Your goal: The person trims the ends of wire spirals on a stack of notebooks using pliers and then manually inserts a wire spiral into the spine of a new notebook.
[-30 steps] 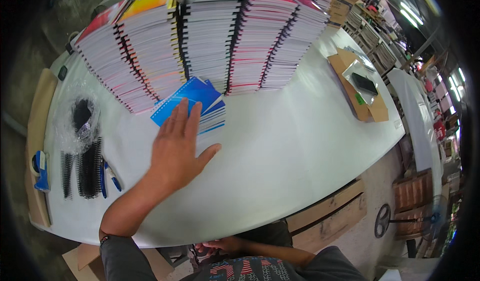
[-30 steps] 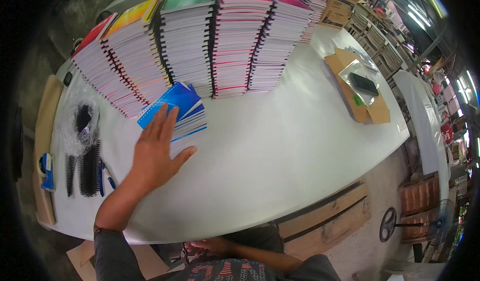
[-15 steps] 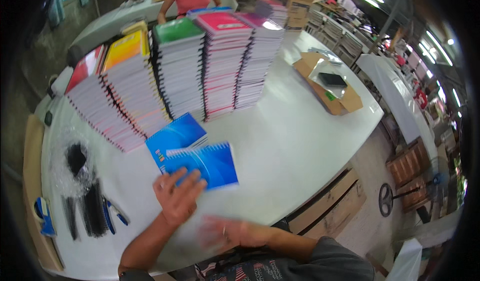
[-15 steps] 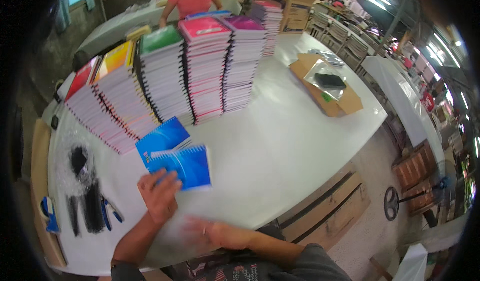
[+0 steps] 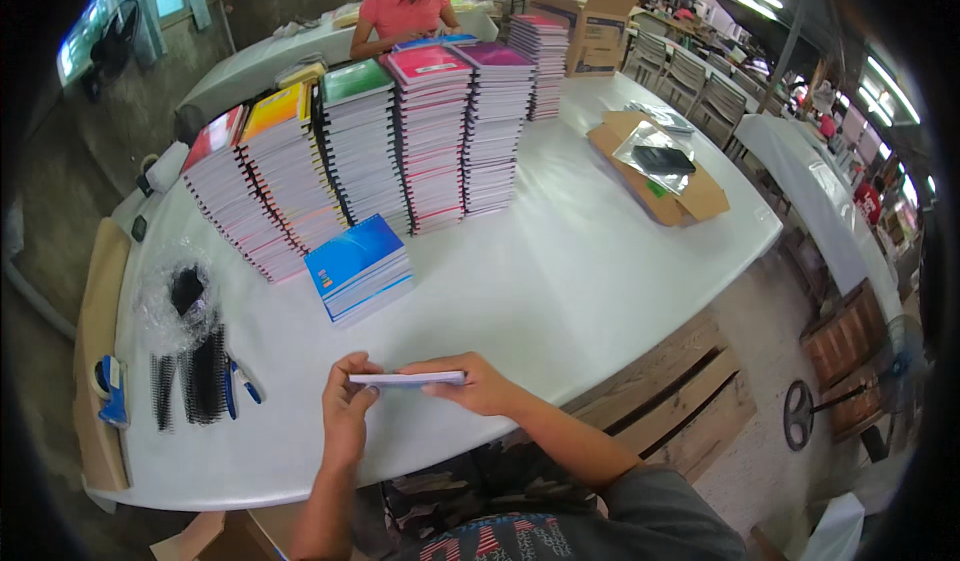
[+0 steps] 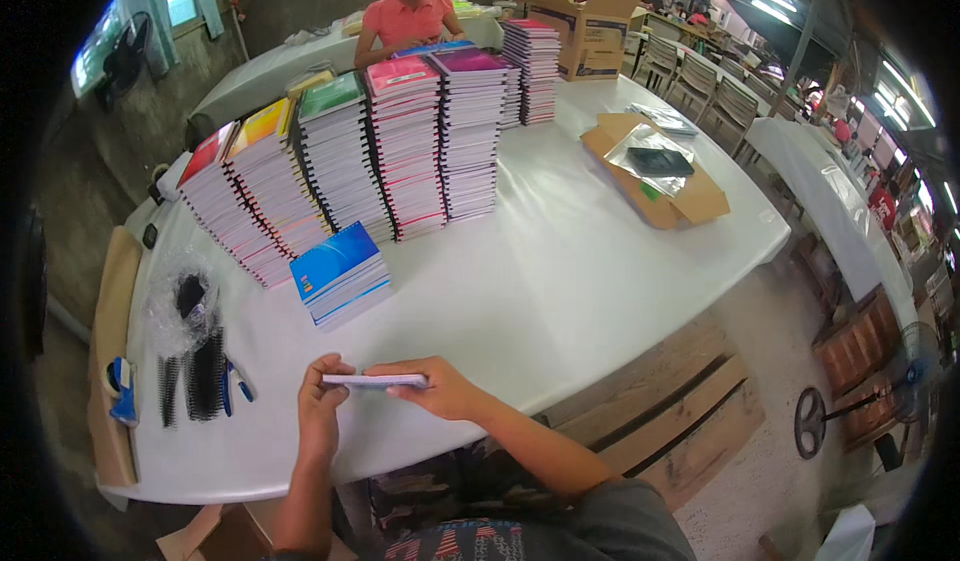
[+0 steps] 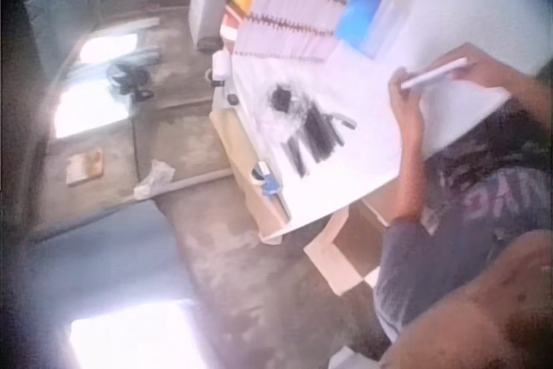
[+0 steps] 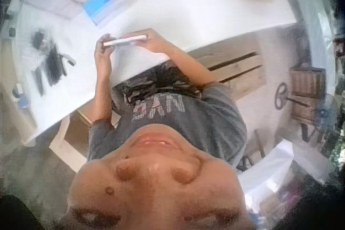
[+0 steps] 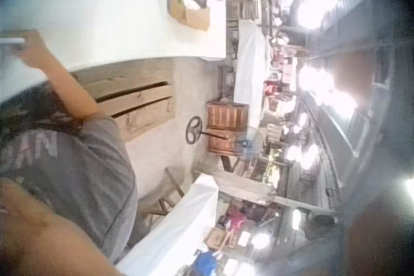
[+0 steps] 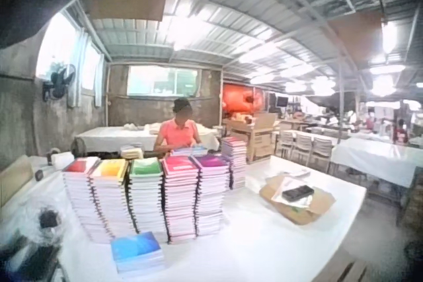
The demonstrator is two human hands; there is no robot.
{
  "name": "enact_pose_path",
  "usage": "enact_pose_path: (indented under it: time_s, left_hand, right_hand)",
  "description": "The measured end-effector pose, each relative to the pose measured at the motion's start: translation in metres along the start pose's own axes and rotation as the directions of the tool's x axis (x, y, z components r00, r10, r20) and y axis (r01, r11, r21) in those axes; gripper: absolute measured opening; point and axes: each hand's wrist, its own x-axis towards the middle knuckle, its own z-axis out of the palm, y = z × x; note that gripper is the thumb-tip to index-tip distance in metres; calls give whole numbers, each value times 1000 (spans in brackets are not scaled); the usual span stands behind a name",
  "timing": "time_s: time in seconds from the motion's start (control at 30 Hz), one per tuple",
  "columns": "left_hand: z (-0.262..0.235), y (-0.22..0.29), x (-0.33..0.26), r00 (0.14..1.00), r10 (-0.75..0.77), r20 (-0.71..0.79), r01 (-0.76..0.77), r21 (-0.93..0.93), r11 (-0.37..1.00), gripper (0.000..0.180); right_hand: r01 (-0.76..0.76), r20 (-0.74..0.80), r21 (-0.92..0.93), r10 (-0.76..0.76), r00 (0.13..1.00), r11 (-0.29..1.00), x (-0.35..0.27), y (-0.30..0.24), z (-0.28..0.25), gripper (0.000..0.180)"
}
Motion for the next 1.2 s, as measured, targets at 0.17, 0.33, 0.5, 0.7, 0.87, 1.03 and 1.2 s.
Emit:
enact_pose_path:
  time_s: [0.17,0.33,0.5,0.7,0.87,1.03,1.2]
  left_hand:
    - [20,-32,-11,988,-6,-157,6,-4,1000,35]
    - [20,-31,-20,975,-60,-213,70,42,997,32]
    - [-11,-67,-22,993,115,-25,-98,371,923,35]
    - [-170,-16,28,735,501,-456,224,862,455,25]
    - [-229,-38,35,663,478,-576,628,775,62,35]
    - [-165,-54,28,750,358,-556,537,828,161,36]
    - [-120,-48,2,857,431,-283,261,959,112,26]
  right_hand:
    - [-16,-108,77,24,994,997,-9,17,8,37]
    - [-15,-32,27,16,999,1000,-12,23,17,37]
    - [37,-91,-101,-47,995,994,-14,22,17,32]
    - [-48,-117,-134,32,993,990,-15,20,27,26]
    - [5,-137,-84,-16,990,996,-16,14,26,28]
    - [-6,-163,-115,-13,987,993,-20,18,19,29]
    - [-5,-178,-85,-10,984,996,-21,17,23,29]
